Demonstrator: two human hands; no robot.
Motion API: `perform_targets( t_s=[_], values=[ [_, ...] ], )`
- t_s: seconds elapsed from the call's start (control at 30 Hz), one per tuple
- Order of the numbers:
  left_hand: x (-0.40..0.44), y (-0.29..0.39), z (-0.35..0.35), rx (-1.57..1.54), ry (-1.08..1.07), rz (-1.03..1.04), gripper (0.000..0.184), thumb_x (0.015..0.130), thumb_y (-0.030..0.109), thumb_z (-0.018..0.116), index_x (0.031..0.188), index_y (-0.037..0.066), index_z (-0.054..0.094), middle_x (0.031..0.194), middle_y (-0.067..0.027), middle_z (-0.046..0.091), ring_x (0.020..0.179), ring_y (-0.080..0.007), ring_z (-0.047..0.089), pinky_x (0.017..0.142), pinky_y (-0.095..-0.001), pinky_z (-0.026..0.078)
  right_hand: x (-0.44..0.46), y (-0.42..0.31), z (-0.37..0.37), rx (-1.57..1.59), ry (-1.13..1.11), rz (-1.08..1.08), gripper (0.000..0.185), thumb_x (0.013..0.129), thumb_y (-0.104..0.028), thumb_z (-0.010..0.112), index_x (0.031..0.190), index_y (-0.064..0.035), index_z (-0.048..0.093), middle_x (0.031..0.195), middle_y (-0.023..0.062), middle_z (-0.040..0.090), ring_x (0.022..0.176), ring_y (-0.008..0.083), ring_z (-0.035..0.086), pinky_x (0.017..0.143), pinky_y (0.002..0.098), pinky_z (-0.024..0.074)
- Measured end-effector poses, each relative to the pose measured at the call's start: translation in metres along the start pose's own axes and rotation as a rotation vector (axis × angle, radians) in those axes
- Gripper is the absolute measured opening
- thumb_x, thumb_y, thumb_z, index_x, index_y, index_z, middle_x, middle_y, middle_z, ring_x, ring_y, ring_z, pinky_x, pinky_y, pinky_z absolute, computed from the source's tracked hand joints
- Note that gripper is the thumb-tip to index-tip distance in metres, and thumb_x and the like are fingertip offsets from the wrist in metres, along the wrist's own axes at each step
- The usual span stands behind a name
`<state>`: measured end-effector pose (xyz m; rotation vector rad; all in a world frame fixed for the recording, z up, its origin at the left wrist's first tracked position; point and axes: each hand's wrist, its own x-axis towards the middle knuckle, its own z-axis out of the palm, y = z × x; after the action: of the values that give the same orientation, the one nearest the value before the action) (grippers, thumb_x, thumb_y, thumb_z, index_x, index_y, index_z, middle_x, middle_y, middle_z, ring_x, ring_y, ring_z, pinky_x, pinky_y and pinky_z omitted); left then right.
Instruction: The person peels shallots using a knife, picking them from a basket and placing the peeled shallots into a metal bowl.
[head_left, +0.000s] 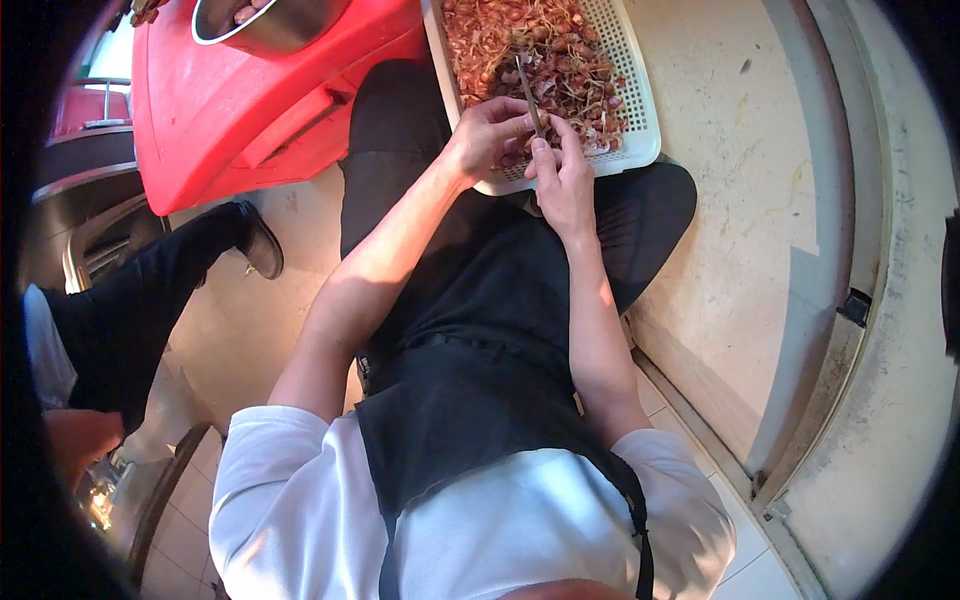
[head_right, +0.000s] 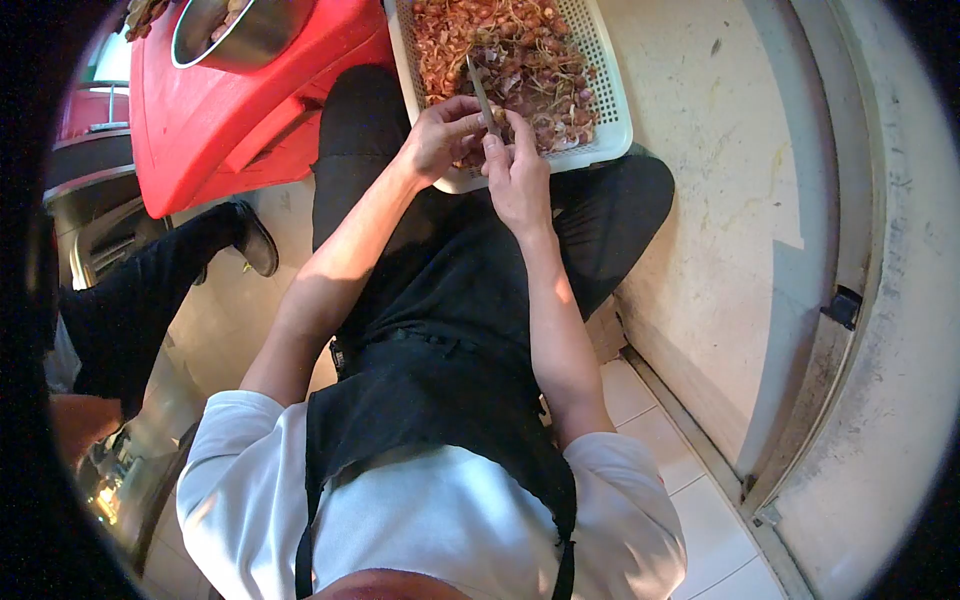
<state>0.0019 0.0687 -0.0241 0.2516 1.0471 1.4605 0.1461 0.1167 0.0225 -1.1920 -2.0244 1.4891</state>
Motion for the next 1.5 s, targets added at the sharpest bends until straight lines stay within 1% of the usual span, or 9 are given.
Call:
perform_targets(
  t_s=[0.1,0.2,0.3,0.4,0.6,0.7,0.9,1.1,1.5],
  values=[
    [-0.001,0.0,0.0,0.017,0.008,0.007,0.021,0.091,0.014,0.066,0.108,0.003,0.06,0.097,-0.0038,0.064,0.086,-0.0119,0.062,0.077,-0.0247,0.052,0.001,0.003,0.001,-0.005,0.023,-0.04,0.044,0.098,-0.025,0.052,0.135,-0.0019,0.046,0.069,0.0041,0.061,0.059,0.0105,0.056,0.057,0.0281,0.0463],
    [0.001,-0.001,0.0,0.024,0.004,0.027,0.02,0.091,0.014,0.066,0.107,0.002,0.061,0.094,-0.0032,0.065,0.08,-0.011,0.062,0.066,-0.0241,0.051,0.0,0.001,0.0,-0.026,0.02,-0.04,0.044,0.098,-0.025,0.052,0.135,-0.0018,0.046,0.068,0.004,0.06,0.061,0.0108,0.056,0.058,0.029,0.0466],
    [-0.001,0.002,-0.001,0.041,-0.03,0.005,0.019,0.091,0.013,0.067,0.105,0.002,0.061,0.09,-0.0031,0.065,0.072,-0.0101,0.06,0.055,-0.0236,0.046,0.003,0.011,0.003,-0.085,0.041,-0.056,0.044,0.098,-0.029,0.052,0.132,-0.0027,0.046,0.077,0.0161,0.066,0.071,0.0311,0.067,0.064,0.0404,0.0499],
    [-0.001,0.001,0.001,0.064,-0.012,0.041,0.019,0.091,0.014,0.067,0.105,0.001,0.062,0.085,-0.0032,0.064,0.065,-0.0093,0.058,0.048,-0.0232,0.04,0.004,0.014,0.004,-0.098,0.055,-0.088,0.039,0.098,-0.026,0.05,0.129,-0.0026,0.047,0.085,0.0196,0.068,0.077,0.0363,0.068,0.067,0.043,0.0502],
    [-0.006,-0.001,0.01,0.152,0.02,0.161,0.023,0.091,0.015,0.068,0.107,0.001,0.062,0.081,-0.0024,0.063,0.064,-0.0076,0.056,0.049,-0.0221,0.04,0.008,0.011,-0.002,0.081,-0.015,0.039,0.03,0.1,-0.023,0.049,0.121,-0.0013,0.05,0.072,0.0101,0.061,0.064,0.0185,0.061,0.059,0.0341,0.0469],
    [-0.007,0.003,0.009,0.185,0.011,0.168,0.023,0.09,0.014,0.068,0.108,0.001,0.062,0.081,-0.0019,0.063,0.064,-0.0067,0.055,0.049,-0.0214,0.04,0.013,0.016,0.002,0.157,-0.018,-0.023,0.029,0.101,-0.023,0.047,0.124,-0.0055,0.047,0.065,-0.0019,0.048,0.051,0.0045,0.04,0.042,0.0218,0.0316],
    [-0.008,0.001,0.01,0.255,-0.021,0.302,0.023,0.091,0.013,0.068,0.11,0.0,0.062,0.083,-0.0017,0.064,0.065,-0.0052,0.055,0.05,-0.02,0.041,0.014,0.004,-0.002,0.554,-0.099,0.194,0.022,0.102,-0.024,0.046,0.116,-0.0079,0.048,0.068,-0.0005,0.048,0.046,0.0046,0.039,0.037,0.0188,0.0307],
    [-0.006,0.002,0.007,0.411,0.032,0.375,0.024,0.09,0.013,0.068,0.11,0.001,0.063,0.082,-0.0013,0.065,0.065,-0.0047,0.055,0.051,-0.0183,0.041,0.013,0.009,0.003,0.764,-0.122,0.226,0.022,0.101,-0.028,0.048,0.113,-0.0097,0.048,0.07,0.0015,0.049,0.045,0.0058,0.041,0.035,0.0201,0.0323],
    [0.005,-0.004,-0.009,0.201,0.069,0.289,0.017,0.096,0.012,0.058,0.106,0.0,0.064,0.091,-0.0031,0.067,0.078,-0.0082,0.06,0.069,-0.0248,0.051,0.012,0.0,0.004,0.949,-0.124,0.202,0.018,0.102,-0.026,0.047,0.107,-0.0092,0.046,0.073,0.0041,0.054,0.04,0.0085,0.041,0.035,0.0232,0.0325]
  ],
)
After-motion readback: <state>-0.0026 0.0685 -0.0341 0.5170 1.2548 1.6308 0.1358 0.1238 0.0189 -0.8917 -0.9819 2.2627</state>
